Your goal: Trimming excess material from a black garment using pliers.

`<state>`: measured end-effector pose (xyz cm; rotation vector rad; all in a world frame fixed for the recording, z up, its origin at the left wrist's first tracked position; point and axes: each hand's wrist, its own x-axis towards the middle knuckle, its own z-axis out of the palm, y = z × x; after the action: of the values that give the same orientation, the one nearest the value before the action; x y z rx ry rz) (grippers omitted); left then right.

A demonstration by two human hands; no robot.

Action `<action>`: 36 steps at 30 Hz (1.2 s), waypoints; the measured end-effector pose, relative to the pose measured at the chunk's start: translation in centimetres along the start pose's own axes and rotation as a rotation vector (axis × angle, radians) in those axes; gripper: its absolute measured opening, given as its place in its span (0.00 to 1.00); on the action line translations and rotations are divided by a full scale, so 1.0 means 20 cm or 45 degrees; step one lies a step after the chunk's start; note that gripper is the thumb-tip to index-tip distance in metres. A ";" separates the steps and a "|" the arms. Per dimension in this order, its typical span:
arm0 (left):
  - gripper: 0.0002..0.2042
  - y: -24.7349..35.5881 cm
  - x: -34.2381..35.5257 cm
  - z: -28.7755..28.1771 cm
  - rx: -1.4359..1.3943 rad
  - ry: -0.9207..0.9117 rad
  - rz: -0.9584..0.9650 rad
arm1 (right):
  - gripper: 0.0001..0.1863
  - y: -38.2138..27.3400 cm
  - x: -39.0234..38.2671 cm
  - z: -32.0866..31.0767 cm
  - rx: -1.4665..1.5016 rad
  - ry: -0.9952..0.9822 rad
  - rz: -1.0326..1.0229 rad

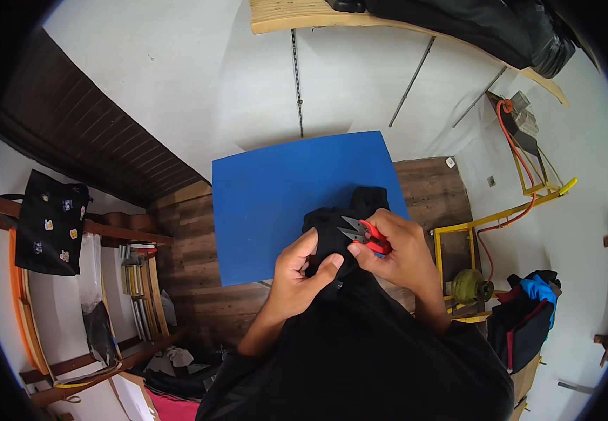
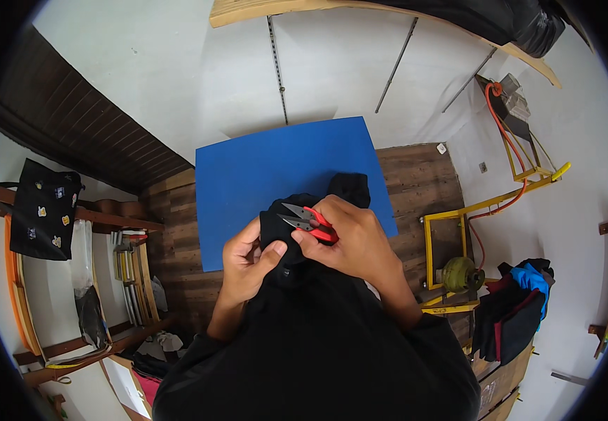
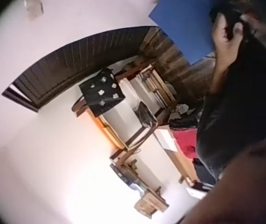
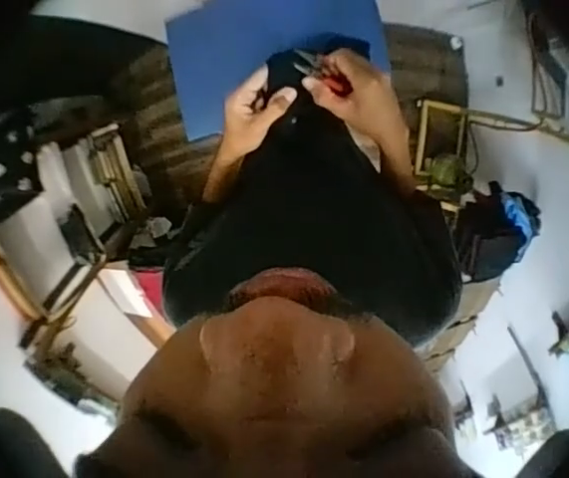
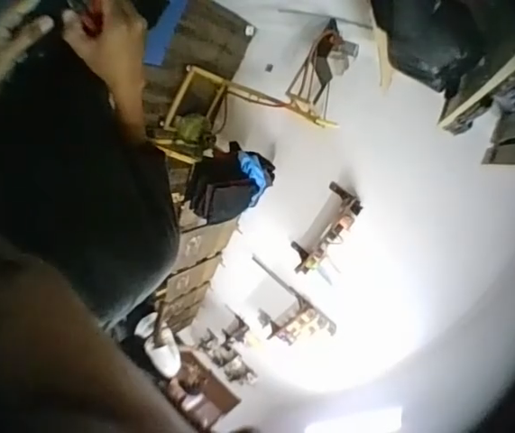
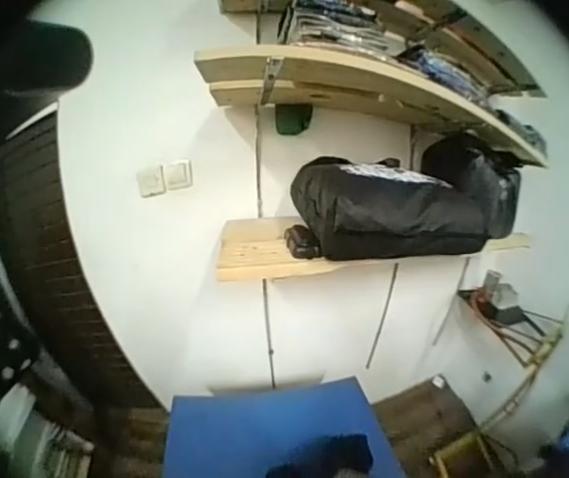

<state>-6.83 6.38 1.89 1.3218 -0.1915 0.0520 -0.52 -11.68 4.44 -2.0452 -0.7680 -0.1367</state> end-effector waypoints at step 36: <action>0.20 -0.06 0.04 -0.06 0.398 -0.177 0.026 | 0.14 0.15 0.00 0.05 0.156 -0.055 0.026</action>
<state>-5.77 7.29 0.67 1.6365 -0.3250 0.0066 0.98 -12.06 1.68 -1.9449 -0.7633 -0.0331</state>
